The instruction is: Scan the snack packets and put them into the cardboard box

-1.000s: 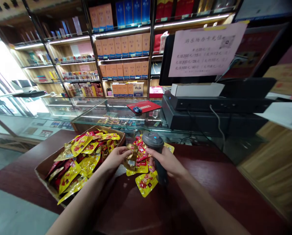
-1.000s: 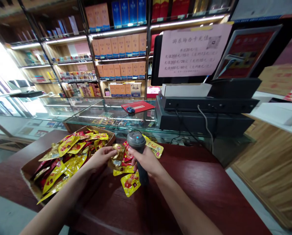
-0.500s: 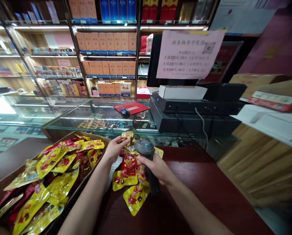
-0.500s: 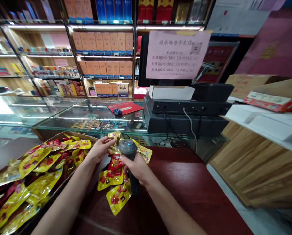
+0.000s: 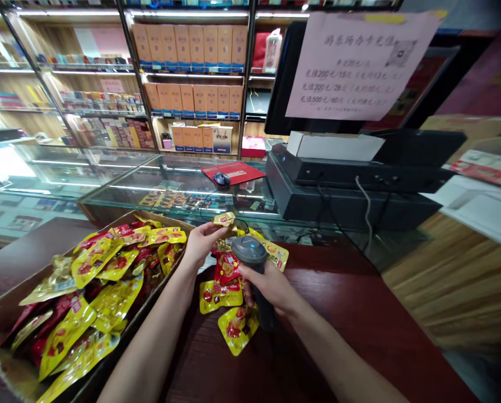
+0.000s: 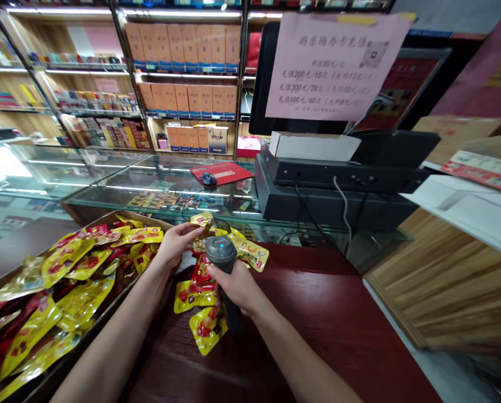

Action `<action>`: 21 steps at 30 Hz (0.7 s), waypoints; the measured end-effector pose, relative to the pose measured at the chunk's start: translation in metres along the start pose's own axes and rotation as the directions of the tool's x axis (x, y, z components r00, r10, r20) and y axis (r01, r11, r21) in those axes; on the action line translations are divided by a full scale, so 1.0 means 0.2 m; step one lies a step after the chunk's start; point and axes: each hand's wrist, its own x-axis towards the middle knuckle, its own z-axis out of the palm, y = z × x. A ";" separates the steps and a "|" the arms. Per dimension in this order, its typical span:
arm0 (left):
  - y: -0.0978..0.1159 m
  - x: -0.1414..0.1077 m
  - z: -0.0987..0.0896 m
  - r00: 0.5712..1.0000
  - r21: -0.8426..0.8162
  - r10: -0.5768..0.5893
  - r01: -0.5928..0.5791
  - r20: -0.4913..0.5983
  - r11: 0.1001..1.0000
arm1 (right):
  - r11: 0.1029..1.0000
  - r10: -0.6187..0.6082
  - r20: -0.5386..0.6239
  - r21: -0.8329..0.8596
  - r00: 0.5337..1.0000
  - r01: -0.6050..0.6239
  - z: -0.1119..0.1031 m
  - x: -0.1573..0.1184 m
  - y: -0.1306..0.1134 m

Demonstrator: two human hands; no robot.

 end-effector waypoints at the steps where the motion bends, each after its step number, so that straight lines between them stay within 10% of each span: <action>1: 0.00 0.00 0.00 1.000 0.010 0.006 -0.006 0.000 1.000 | 1.000 -0.011 -0.007 -0.006 1.000 0.011 0.00 0.00 0.00; 21: -0.01 -0.01 0.02 0.999 -0.048 0.030 -0.029 0.030 0.998 | 0.996 -0.077 -0.005 -0.034 0.997 0.077 0.00 0.00 0.01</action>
